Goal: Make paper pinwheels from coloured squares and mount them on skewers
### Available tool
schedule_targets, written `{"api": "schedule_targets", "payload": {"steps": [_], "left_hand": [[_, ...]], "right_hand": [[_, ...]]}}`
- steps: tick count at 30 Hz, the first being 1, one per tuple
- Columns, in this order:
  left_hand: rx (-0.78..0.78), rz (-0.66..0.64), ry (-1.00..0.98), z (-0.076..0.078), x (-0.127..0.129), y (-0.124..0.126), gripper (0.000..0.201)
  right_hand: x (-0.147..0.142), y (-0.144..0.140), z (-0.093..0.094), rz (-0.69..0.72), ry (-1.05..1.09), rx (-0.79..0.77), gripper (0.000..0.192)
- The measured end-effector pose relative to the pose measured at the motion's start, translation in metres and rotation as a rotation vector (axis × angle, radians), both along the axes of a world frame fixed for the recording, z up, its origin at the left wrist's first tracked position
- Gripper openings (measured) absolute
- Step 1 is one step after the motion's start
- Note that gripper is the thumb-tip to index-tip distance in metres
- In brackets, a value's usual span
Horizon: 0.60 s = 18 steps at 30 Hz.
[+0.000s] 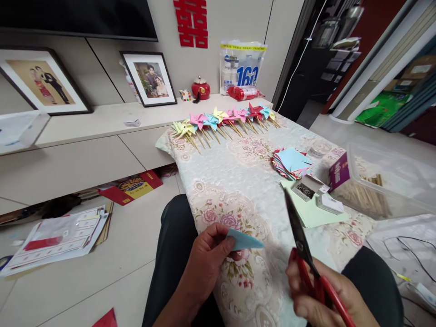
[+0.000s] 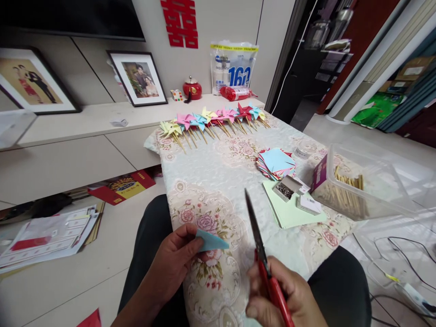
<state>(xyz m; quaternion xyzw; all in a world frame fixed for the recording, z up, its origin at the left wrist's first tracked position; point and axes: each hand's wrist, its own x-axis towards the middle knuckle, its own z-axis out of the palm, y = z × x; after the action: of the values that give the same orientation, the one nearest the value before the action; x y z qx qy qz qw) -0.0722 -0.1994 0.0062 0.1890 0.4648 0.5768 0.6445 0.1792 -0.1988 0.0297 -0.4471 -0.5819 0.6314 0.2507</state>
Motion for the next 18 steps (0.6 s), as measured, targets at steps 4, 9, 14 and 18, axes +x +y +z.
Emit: {"api": "schedule_targets", "payload": {"steps": [4, 9, 14, 18], "left_hand": [[-0.033, 0.038, -0.095, 0.012, 0.012, -0.002, 0.022], [-0.080, -0.001, -0.196, 0.017, 0.022, -0.008, 0.025], [-0.084, -0.081, -0.181, 0.016, 0.022, -0.014, 0.029], [0.048, -0.184, -0.124, 0.016, 0.006, -0.014, 0.028]], "right_hand": [[-0.031, 0.009, 0.003, -0.157, 0.065, 0.005, 0.039], [-0.067, 0.019, 0.013, -0.345, 0.118, 0.016, 0.043], [-0.079, 0.027, 0.013, -0.427, 0.112, -0.092, 0.052], [-0.075, 0.031, 0.010, -0.404, 0.274, -0.249, 0.052]]}}
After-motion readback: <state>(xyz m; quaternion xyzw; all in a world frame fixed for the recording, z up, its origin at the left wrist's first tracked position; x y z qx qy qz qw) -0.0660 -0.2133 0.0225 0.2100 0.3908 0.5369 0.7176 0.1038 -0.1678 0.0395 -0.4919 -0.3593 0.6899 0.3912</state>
